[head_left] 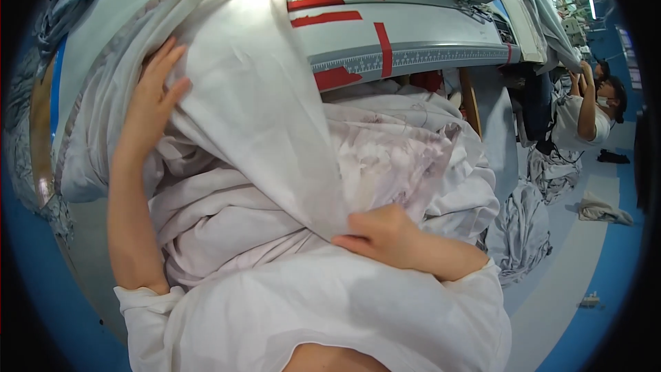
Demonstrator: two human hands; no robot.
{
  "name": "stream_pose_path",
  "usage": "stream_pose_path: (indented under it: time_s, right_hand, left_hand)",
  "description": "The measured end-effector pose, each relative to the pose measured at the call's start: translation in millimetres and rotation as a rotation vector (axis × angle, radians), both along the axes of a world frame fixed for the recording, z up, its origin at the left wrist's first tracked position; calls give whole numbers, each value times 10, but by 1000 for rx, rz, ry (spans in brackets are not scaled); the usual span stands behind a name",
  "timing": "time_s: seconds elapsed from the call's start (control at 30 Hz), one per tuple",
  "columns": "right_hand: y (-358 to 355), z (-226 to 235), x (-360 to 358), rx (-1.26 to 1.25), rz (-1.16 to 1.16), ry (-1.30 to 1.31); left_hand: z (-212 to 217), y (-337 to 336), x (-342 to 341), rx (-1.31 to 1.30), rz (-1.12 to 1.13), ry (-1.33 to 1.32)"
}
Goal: Sewing white fabric pieces using an industrial sewing machine.
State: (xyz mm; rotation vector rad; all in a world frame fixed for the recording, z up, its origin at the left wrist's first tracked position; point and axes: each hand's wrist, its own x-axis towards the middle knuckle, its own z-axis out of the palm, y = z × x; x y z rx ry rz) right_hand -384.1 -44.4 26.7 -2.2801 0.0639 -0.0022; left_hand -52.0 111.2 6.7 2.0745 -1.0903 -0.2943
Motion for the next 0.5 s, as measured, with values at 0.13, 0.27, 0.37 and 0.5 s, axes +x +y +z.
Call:
stream_pose_path:
  time_s: [0.13,0.27,0.37,0.5]
  right_hand:
    - [126,-249,-156,-117,95,8]
    - [40,-267,-100,-199,342,93]
    - [-269,-103,278,-31,-256,-171]
    - [-477,-227,776,827,-336,421]
  left_hand:
    - [132,-418,-855,-21,30,135]
    - [-153,-464,-1544,370,-257,747]
    - [-427,-326,-1721,212,-411,636]
    - [36,-431,-1724,251,-635,644]
